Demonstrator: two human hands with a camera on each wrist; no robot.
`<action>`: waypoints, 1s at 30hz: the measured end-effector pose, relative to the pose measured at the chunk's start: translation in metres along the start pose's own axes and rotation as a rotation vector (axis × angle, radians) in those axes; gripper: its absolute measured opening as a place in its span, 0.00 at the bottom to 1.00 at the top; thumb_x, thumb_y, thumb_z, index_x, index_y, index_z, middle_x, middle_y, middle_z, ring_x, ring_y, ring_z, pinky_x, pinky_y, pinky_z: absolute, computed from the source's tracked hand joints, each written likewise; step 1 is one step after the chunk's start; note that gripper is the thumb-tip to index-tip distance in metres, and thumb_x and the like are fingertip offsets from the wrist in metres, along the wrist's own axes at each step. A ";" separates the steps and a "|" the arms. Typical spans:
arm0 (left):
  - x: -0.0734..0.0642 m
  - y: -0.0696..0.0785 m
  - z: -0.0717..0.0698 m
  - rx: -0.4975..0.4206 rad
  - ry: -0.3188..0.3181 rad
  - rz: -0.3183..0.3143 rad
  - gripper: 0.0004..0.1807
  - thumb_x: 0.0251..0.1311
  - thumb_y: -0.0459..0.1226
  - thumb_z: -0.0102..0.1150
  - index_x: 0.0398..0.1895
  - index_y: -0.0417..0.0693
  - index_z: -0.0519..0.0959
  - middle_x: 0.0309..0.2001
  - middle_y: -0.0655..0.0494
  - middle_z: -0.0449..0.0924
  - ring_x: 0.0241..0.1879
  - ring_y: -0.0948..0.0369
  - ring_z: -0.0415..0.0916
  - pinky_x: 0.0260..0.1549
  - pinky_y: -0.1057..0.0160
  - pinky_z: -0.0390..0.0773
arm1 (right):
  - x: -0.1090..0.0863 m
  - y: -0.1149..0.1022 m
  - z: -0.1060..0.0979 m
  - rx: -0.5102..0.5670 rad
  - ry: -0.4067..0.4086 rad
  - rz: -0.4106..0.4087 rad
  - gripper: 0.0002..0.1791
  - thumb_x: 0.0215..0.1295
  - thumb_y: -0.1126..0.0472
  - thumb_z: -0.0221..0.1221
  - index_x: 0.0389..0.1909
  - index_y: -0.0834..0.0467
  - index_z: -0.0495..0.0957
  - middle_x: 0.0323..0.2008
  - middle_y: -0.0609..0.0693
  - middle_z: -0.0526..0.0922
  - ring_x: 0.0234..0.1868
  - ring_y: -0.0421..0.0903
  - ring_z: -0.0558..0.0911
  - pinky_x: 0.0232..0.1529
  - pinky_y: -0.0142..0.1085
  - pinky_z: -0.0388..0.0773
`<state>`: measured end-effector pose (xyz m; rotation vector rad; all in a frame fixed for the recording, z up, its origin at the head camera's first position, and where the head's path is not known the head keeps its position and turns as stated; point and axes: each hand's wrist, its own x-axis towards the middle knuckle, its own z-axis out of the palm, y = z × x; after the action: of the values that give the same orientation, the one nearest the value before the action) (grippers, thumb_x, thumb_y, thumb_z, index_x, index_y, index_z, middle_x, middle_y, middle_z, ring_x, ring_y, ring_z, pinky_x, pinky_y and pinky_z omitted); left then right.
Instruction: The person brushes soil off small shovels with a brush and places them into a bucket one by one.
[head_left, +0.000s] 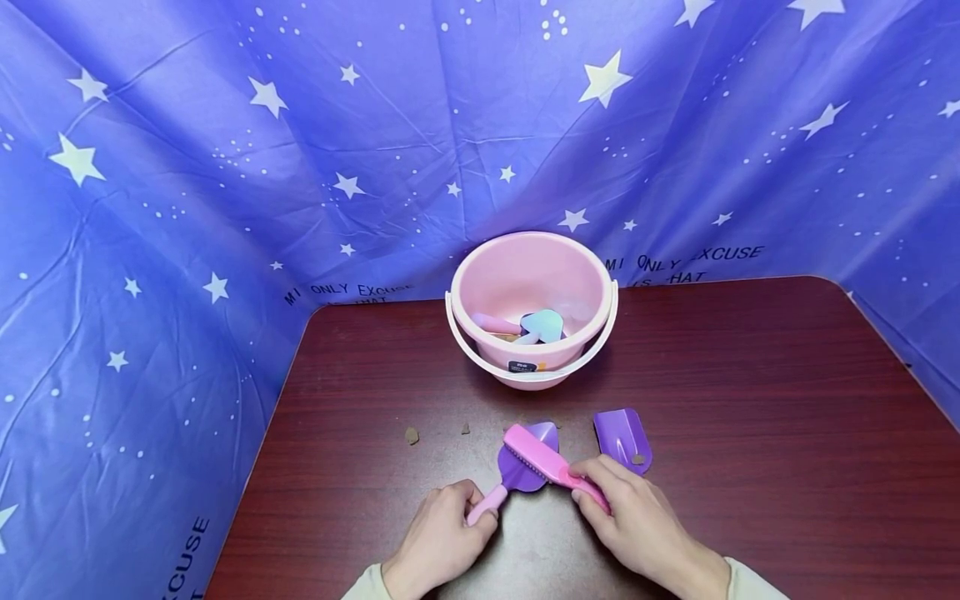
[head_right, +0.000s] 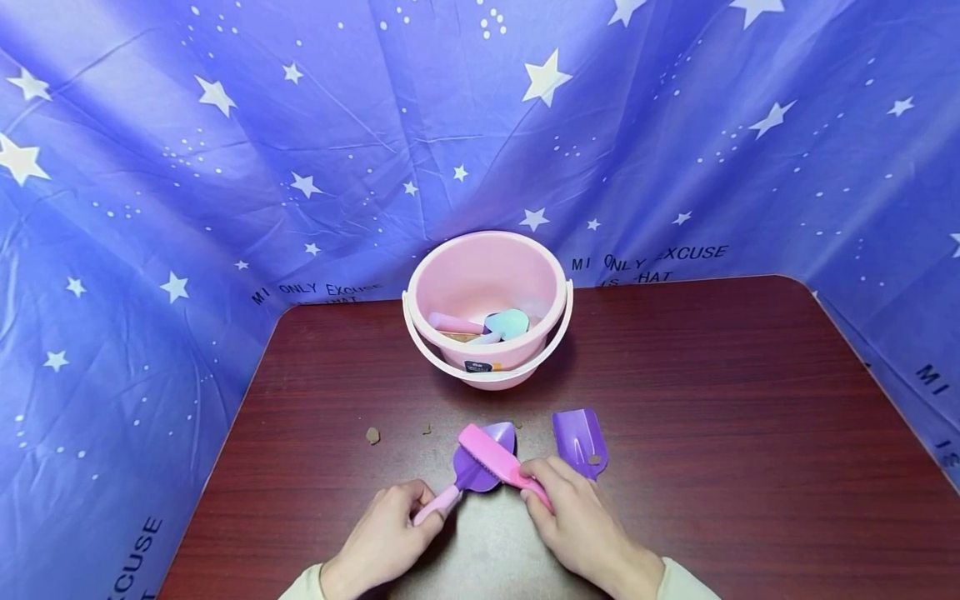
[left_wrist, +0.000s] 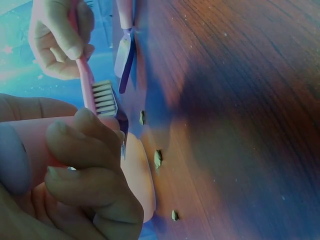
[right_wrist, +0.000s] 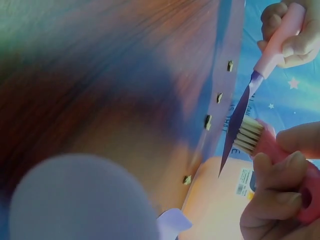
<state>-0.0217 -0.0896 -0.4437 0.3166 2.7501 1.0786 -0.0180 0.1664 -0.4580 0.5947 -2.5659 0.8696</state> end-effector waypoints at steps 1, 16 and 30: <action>0.000 0.000 0.000 0.002 0.000 0.001 0.07 0.48 0.38 0.60 0.19 0.59 0.73 0.12 0.70 0.65 0.13 0.71 0.62 0.13 0.68 0.61 | 0.000 0.000 0.000 -0.003 -0.002 0.008 0.16 0.48 0.65 0.69 0.38 0.49 0.79 0.33 0.33 0.75 0.27 0.30 0.71 0.26 0.29 0.69; -0.002 -0.001 -0.002 -0.001 0.004 0.012 0.07 0.47 0.38 0.60 0.19 0.58 0.73 0.12 0.71 0.64 0.14 0.72 0.61 0.13 0.69 0.61 | 0.006 0.014 -0.010 -0.034 -0.005 0.093 0.16 0.50 0.66 0.68 0.39 0.49 0.79 0.31 0.35 0.74 0.26 0.32 0.70 0.25 0.34 0.70; -0.003 -0.001 -0.003 -0.016 -0.003 0.001 0.07 0.48 0.38 0.60 0.19 0.58 0.73 0.13 0.70 0.65 0.14 0.72 0.62 0.14 0.69 0.62 | 0.009 0.029 -0.020 -0.067 -0.002 0.200 0.12 0.54 0.65 0.65 0.38 0.49 0.79 0.26 0.35 0.71 0.23 0.35 0.67 0.23 0.34 0.66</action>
<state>-0.0200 -0.0935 -0.4422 0.3167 2.7374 1.0995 -0.0364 0.1977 -0.4531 0.3230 -2.6783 0.8420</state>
